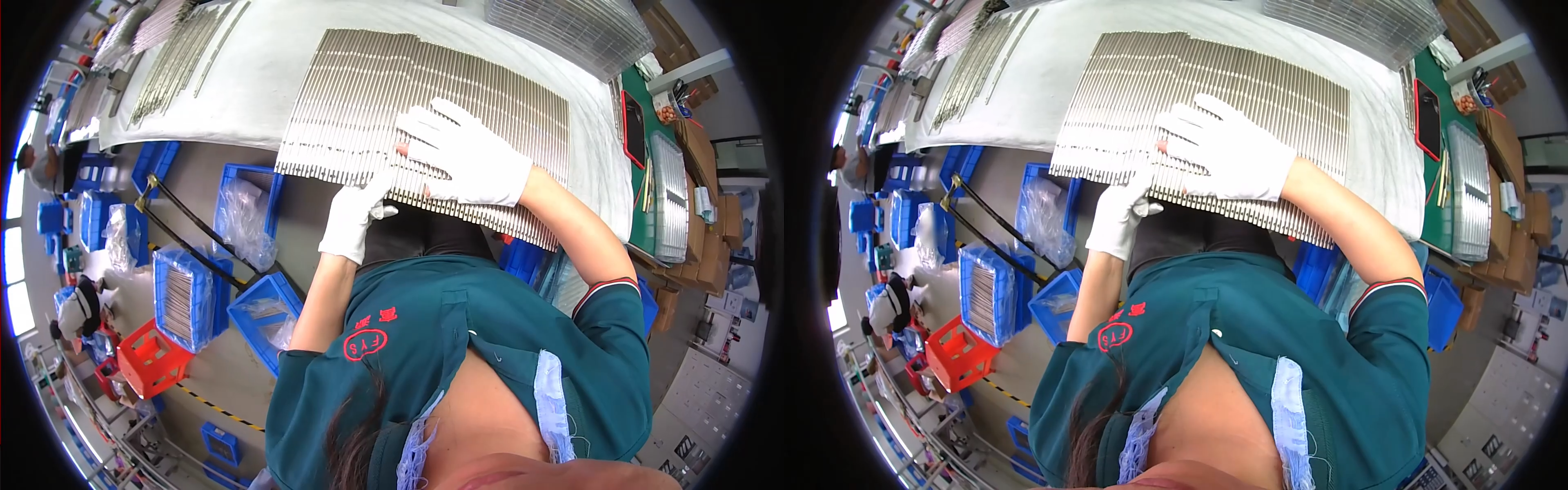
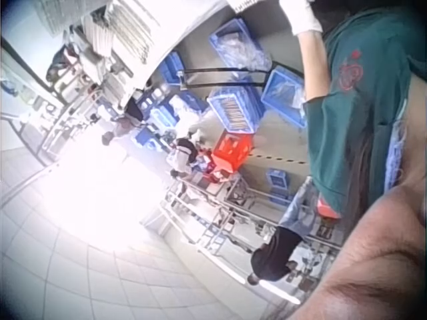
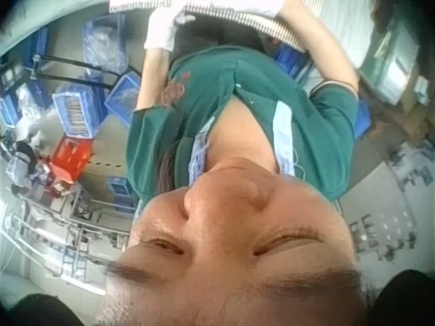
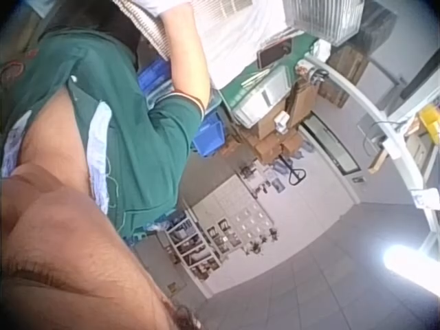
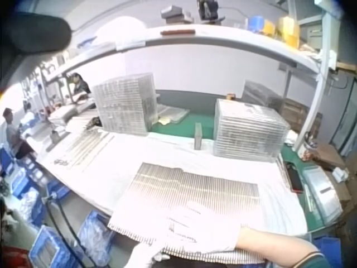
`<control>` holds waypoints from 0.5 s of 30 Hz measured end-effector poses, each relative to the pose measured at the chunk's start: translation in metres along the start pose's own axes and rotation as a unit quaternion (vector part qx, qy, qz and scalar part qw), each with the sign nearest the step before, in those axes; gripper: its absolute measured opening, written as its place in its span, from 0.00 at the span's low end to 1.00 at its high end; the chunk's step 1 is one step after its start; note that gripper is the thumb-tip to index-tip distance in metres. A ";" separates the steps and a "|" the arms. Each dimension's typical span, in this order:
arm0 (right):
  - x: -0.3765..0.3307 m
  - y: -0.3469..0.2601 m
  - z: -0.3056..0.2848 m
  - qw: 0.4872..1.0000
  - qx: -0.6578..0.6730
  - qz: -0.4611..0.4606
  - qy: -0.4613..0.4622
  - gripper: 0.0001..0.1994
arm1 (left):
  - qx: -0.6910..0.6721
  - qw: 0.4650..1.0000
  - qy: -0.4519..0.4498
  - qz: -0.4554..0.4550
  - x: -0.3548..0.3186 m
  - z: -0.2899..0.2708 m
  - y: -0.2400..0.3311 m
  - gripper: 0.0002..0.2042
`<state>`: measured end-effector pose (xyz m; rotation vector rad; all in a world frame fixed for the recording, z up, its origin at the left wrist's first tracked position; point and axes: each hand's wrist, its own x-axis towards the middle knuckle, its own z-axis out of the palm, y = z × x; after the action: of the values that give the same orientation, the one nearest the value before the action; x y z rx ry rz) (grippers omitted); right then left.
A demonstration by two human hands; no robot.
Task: Sorting and arranging thin metal rods on a workbench in an industrial setting.
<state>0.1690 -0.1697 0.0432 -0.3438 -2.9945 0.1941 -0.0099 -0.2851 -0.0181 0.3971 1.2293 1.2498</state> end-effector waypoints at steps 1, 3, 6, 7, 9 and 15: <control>0.000 0.001 0.001 1.000 -0.004 -0.002 0.001 0.29 | -0.010 1.000 -0.012 -0.015 0.000 -0.001 0.000 0.11; -0.001 0.002 0.005 0.999 -0.015 -0.012 0.033 0.28 | -0.023 0.999 -0.024 -0.033 -0.002 0.000 0.002 0.09; -0.002 0.002 0.006 0.997 -0.026 -0.021 0.063 0.28 | -0.040 0.997 -0.043 -0.055 -0.006 -0.004 0.001 0.07; -0.001 0.002 0.006 0.998 -0.025 -0.020 0.061 0.28 | -0.045 0.996 -0.051 -0.059 -0.006 -0.005 0.000 0.06; -0.002 0.001 0.004 0.999 -0.008 -0.014 0.043 0.28 | -0.049 0.995 -0.051 -0.063 -0.009 -0.004 0.001 0.06; 0.000 0.000 0.000 1.000 0.009 -0.008 0.021 0.28 | -0.013 0.998 -0.029 -0.046 -0.009 -0.004 0.000 0.06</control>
<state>0.1694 -0.1696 0.0429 -0.3173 -2.9507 0.2079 -0.0120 -0.2940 -0.0156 0.3510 1.1688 1.1664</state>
